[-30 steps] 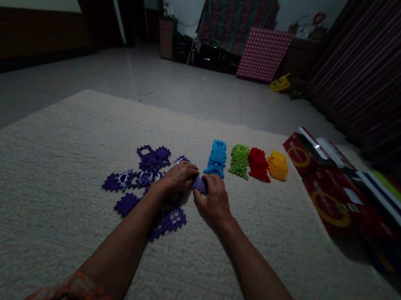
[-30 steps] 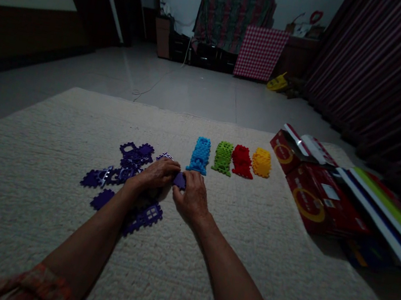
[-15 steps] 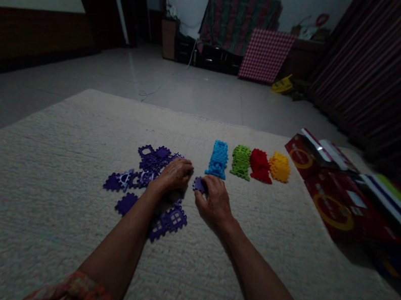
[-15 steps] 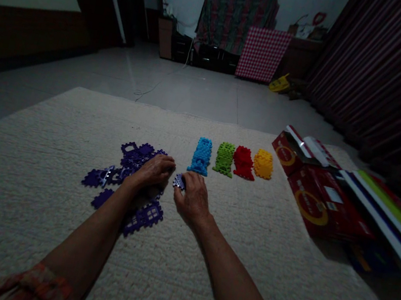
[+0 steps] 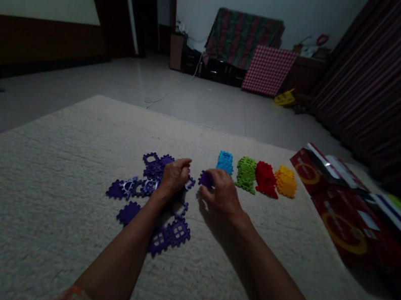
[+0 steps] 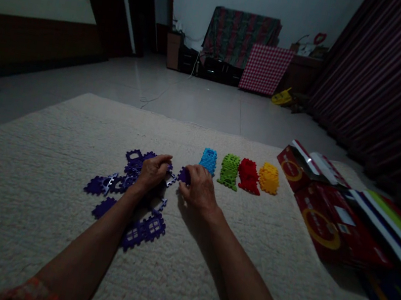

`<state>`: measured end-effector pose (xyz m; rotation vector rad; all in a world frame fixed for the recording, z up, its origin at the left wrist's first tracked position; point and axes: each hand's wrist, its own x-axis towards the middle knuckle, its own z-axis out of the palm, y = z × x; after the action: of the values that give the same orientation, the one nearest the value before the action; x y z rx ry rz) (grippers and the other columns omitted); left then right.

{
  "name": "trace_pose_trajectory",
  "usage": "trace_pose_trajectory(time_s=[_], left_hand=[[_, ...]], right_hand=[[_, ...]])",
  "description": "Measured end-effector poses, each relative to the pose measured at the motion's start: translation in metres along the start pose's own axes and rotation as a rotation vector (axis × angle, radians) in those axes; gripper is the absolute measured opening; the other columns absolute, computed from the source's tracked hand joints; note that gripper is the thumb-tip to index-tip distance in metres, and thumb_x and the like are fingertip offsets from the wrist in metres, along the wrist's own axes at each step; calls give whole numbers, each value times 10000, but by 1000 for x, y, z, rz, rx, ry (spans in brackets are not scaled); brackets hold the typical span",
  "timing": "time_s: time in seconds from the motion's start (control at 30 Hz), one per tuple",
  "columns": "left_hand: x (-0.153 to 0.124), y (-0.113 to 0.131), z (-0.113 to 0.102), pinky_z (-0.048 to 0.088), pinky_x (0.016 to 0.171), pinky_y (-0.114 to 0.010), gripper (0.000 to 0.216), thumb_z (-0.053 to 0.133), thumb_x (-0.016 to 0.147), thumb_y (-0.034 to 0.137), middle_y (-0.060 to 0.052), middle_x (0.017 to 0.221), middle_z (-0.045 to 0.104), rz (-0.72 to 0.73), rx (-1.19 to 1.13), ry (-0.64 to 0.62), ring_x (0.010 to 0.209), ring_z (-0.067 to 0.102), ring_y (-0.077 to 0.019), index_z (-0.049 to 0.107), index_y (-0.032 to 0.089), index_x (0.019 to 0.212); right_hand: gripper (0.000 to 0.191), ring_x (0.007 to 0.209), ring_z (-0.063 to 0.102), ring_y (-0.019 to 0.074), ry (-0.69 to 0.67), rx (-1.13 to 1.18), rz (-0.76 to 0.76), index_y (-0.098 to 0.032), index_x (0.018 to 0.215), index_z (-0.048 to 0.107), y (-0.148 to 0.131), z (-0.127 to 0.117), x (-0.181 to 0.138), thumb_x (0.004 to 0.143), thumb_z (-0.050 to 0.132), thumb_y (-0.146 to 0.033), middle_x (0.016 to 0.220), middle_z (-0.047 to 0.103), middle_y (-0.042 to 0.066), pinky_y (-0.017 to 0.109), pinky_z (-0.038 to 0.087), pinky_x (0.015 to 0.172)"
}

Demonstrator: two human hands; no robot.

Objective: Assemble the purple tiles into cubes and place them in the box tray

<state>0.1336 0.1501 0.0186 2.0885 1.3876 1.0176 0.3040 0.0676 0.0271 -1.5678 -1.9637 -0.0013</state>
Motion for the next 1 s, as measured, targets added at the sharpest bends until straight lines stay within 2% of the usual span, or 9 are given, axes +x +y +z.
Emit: trace_pose_trajectory(time_s=[0.13,0.23,0.33,0.47,0.6,0.7,0.77,0.87,1.0], left_hand=[[3,-2,-1,575,886,-273,370,498,853,54,-48,973,810,-59,-88,83,905,759,-175,763,157,1089],[3,-4,-1,576,868,-282,353,508,854,71,-54,941,811,-71,-95,108,879,763,-186,776,163,1063],[3,-5,0,577,846,-283,347,519,852,81,-59,939,811,-88,-95,106,866,763,-192,782,169,1061],[2,-4,0,574,826,-279,348,519,853,79,-70,926,810,-95,-115,85,840,759,-193,785,156,1064],[1,-3,0,571,825,-273,359,511,854,80,-70,931,810,-95,-116,71,836,756,-188,783,154,1075],[1,-3,-1,574,839,-277,363,505,862,95,-65,925,809,-92,-96,53,838,754,-188,779,163,1090],[2,-3,-2,575,860,-282,368,502,865,98,-65,940,809,-100,-87,54,856,755,-190,776,166,1101],[5,-6,-6,571,902,-289,379,486,869,88,-58,975,809,-121,-62,95,905,755,-189,773,175,1100],[6,-11,-10,549,973,-296,404,460,876,58,-63,1075,795,-109,39,96,998,739,-185,766,169,1116]], right_hand=[[436,1146,557,328,-138,-208,57,-163,1263,603,17,2,63,845,671,-264,1244,651,177,464,395,988],[397,1215,507,336,-201,-331,83,-194,1269,608,26,12,96,881,647,-272,1287,650,162,518,316,1037],[337,1245,476,349,-230,-382,103,-173,1226,636,34,23,112,898,635,-250,1276,664,172,574,252,1072],[283,1246,475,360,-211,-401,125,-163,1164,665,41,30,119,894,638,-242,1234,675,177,602,242,1078],[414,1303,444,355,-96,-380,101,-159,1293,594,39,22,110,891,631,-252,1394,576,191,599,234,1108],[324,1195,542,318,-4,-224,0,-150,1226,624,29,13,81,914,576,-224,1253,640,176,498,366,1053],[256,1087,601,281,0,-56,-43,-176,1141,648,17,14,55,915,528,-169,1140,665,147,425,456,954],[249,1047,616,256,-33,131,-15,-194,1111,642,-3,23,20,880,558,-154,1100,660,117,385,495,905],[269,1041,594,244,-45,184,53,-195,1113,630,-22,37,5,845,612,-179,1114,649,104,379,477,930]])
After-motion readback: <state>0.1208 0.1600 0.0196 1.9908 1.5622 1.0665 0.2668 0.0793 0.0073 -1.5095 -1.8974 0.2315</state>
